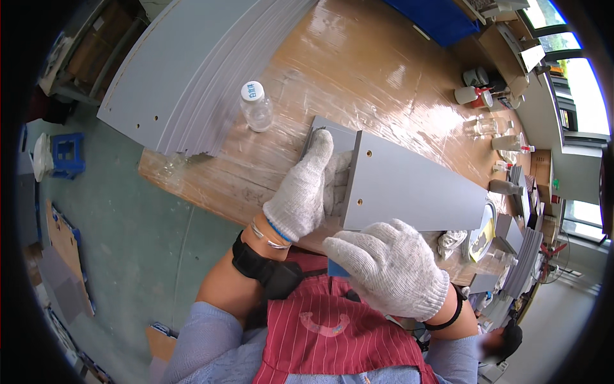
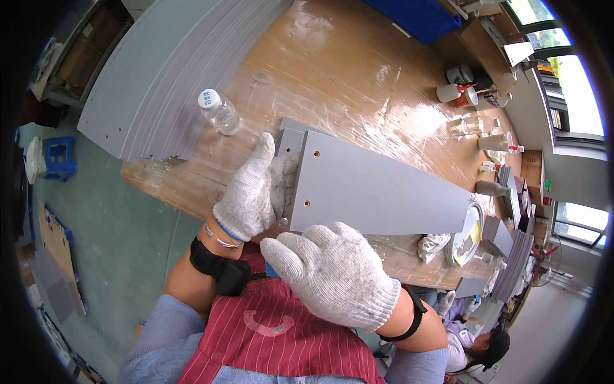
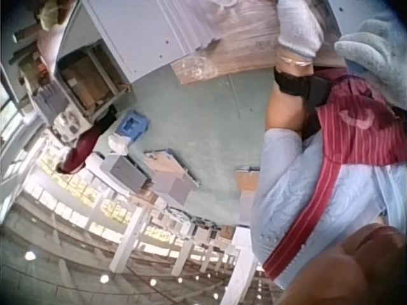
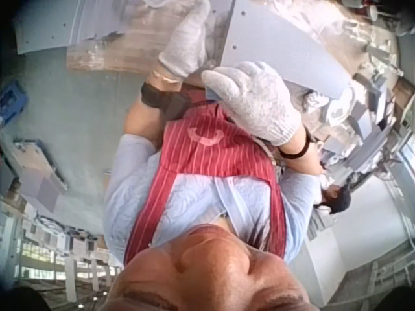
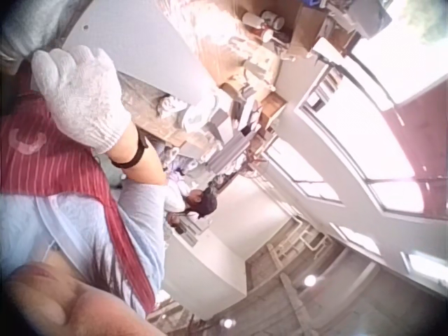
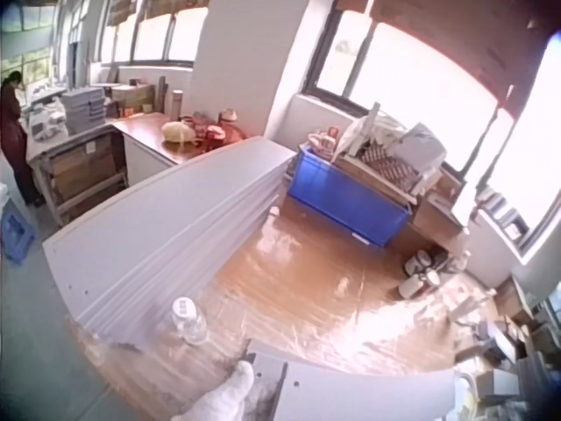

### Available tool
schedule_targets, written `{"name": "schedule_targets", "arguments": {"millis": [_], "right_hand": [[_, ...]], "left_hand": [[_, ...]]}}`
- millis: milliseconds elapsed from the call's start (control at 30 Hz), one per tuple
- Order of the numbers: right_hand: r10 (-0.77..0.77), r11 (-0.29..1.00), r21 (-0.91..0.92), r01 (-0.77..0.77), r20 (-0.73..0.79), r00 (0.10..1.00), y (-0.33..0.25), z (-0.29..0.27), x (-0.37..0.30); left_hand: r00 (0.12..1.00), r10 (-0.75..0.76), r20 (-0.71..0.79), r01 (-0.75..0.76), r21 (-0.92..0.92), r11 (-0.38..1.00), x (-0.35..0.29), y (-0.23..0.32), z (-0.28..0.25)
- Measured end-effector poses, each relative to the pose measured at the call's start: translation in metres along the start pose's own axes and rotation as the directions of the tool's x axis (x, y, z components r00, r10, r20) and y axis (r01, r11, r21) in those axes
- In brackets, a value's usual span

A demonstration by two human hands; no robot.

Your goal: The person wipes a grey rectangular panel with a white cloth, then uses a blue sanding block to smooth the edges. They flip the panel over and repeat the sanding and wiping process on the other side. The person then uses a small metal tool to scrape or deburr the edges of the panel before wiping it clean again.

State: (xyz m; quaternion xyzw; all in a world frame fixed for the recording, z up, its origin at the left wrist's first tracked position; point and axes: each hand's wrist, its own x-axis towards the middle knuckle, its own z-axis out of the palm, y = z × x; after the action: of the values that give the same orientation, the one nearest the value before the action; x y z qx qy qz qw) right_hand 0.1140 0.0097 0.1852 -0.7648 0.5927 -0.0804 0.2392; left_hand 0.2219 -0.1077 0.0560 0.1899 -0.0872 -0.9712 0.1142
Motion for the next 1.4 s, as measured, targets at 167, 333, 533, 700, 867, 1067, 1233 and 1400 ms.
{"name": "schedule_targets", "arguments": {"millis": [167,333,533,700,867,1067,1233,1400], "right_hand": [[0.354,0.898,0.388,-0.208,-0.354,0.866,0.019,-0.012,-0.024],[0.656,0.694,0.708,-0.128,-0.550,0.517,0.054,-0.009,0.008],[0.511,0.852,0.407,-0.329,-0.512,0.690,0.082,0.021,0.062],[0.466,0.884,0.307,-0.354,-0.504,0.727,0.087,0.029,0.077],[0.605,0.792,0.389,-0.470,-0.399,0.689,0.102,0.024,0.059],[0.470,0.882,0.289,-0.372,-0.486,0.737,0.094,0.025,0.073],[0.519,0.853,0.335,-0.399,-0.474,0.711,0.106,0.030,0.052],[0.720,0.691,0.404,-0.599,-0.461,0.519,0.151,0.017,-0.035]], "left_hand": [[0.987,0.161,-0.008,-0.150,0.319,0.936,0.004,-0.004,-0.017],[0.951,0.287,-0.117,-0.140,0.665,0.734,0.011,-0.015,-0.009],[0.954,0.258,-0.155,-0.137,0.538,0.832,0.014,-0.018,-0.011],[0.947,0.280,-0.154,-0.139,0.590,0.795,0.014,-0.018,-0.016],[0.952,0.264,-0.154,-0.128,0.584,0.802,0.017,-0.017,-0.019],[0.932,0.255,-0.258,-0.045,0.615,0.788,0.016,-0.015,-0.010],[0.916,0.321,-0.240,-0.108,0.623,0.775,0.020,-0.019,-0.011],[0.896,0.352,-0.271,-0.041,0.739,0.673,0.018,-0.019,-0.007]]}}
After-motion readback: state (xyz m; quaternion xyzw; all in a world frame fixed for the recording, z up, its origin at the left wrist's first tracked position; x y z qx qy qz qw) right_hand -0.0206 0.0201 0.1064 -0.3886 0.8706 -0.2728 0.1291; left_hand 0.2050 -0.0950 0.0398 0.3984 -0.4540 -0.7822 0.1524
